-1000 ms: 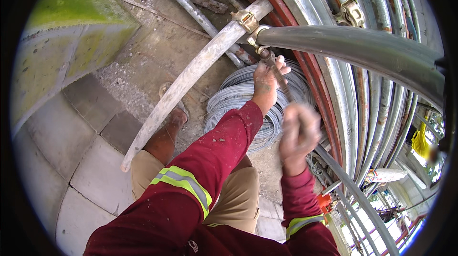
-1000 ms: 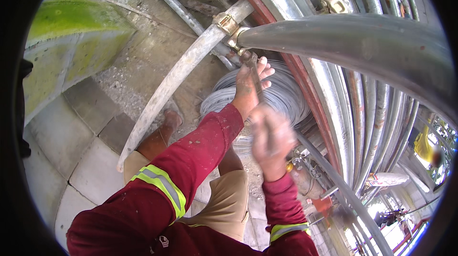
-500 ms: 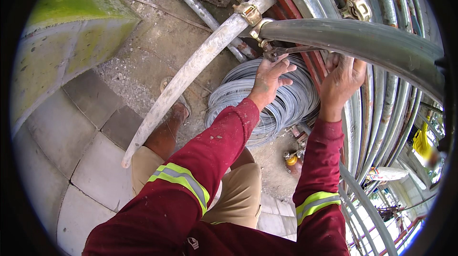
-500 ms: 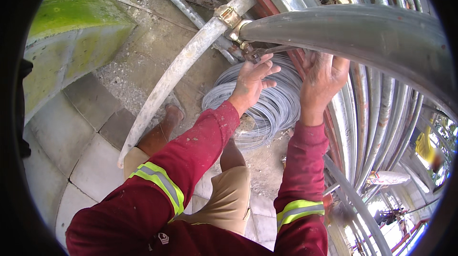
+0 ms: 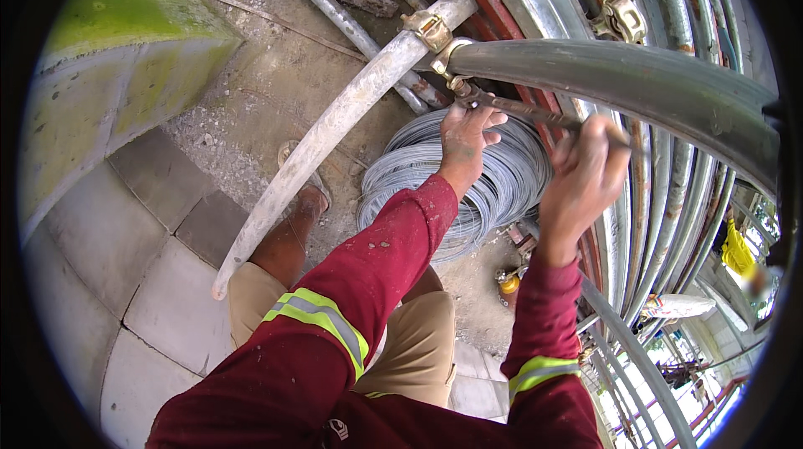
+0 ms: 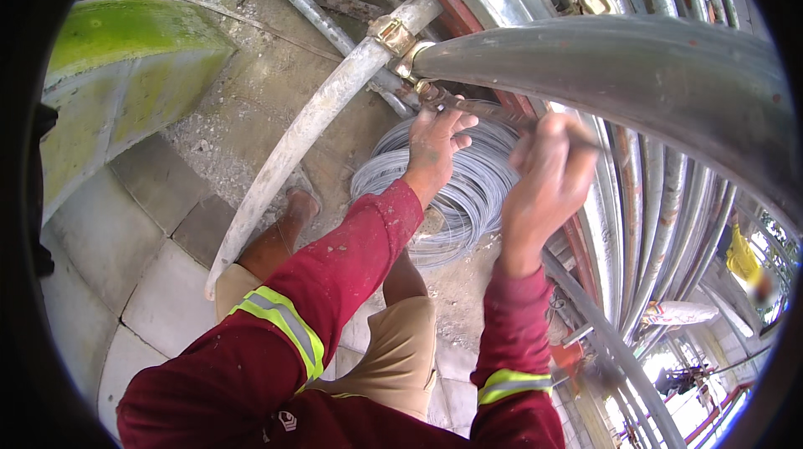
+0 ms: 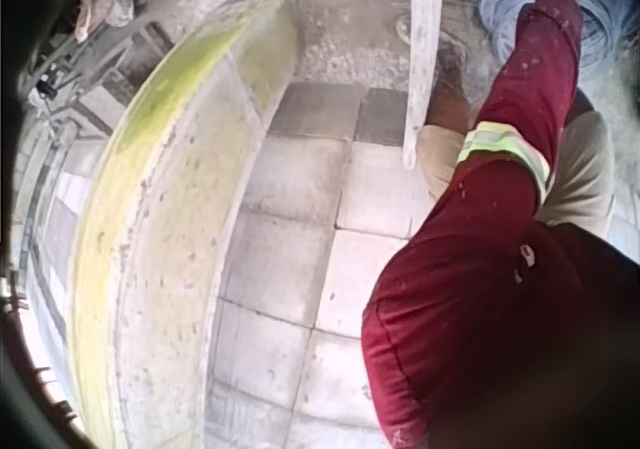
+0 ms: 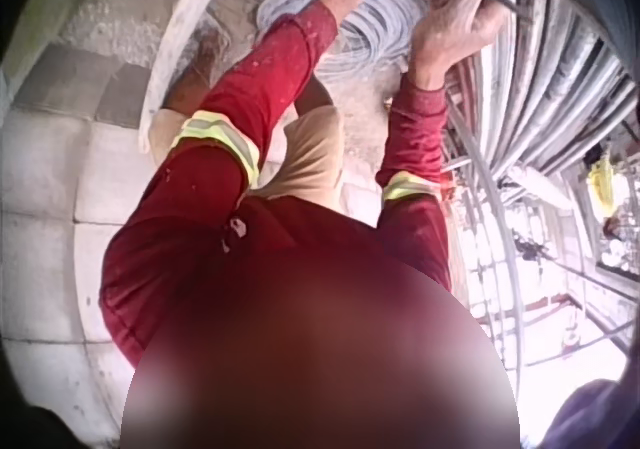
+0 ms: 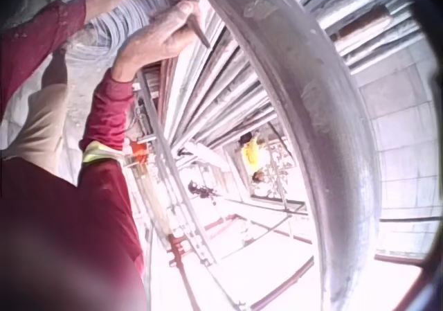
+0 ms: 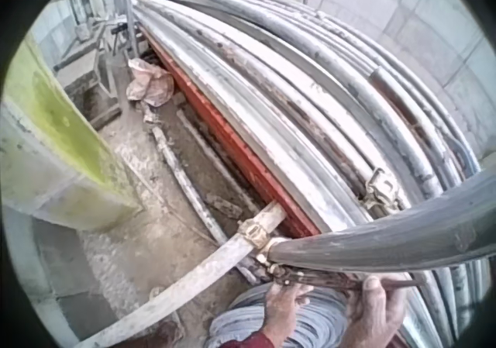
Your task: The person aligns a white PVC pipe with a metal pipe and secures it using a metal clamp. They then use a wrench to tighten the clamp, ensuring the pipe is firmly attached. The task involves repeated adjustments and tightening to secure the connection.
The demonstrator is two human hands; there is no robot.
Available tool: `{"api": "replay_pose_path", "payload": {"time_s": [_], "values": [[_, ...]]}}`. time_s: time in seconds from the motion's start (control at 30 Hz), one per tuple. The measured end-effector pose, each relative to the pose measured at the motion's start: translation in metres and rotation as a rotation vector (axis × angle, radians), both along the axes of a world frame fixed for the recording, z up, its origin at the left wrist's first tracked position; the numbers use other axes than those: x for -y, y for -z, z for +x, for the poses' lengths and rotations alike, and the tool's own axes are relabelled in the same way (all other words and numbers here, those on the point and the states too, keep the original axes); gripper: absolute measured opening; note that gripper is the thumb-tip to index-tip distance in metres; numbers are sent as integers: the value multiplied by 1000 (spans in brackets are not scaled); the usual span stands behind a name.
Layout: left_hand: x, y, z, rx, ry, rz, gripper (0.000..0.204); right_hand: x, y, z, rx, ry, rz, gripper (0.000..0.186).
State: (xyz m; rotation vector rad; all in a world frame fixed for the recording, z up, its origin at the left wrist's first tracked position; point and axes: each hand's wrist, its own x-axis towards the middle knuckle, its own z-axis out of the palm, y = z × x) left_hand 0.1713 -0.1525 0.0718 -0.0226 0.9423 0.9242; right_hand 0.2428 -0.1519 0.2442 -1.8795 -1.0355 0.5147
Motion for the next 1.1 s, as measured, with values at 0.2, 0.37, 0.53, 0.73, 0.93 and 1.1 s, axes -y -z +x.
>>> {"api": "replay_pose_path", "payload": {"time_s": [0.2, 0.37, 0.53, 0.73, 0.93, 1.1], "values": [[1, 6, -2, -23, -45, 29, 28, 52, 6, -49, 82, -434, 153, 12], [-3, -5, 1, 9, 24, 25, 37, -39, 27, 43, -10, -101, 117, 22], [-6, 12, -35, 111, 174, 48, 35, -8, 4, -18, -146, 26, 87, 25], [-4, 0, -12, -16, 66, -2, 35, 69, 7, -51, 10, -242, 73, 21], [-3, -3, -8, -61, 141, 52, 32, -40, 25, 46, -12, -92, 70, 27], [-2, 3, -23, 95, 137, 31, 28, 73, -9, -65, -208, -164, 44, 17]]}}
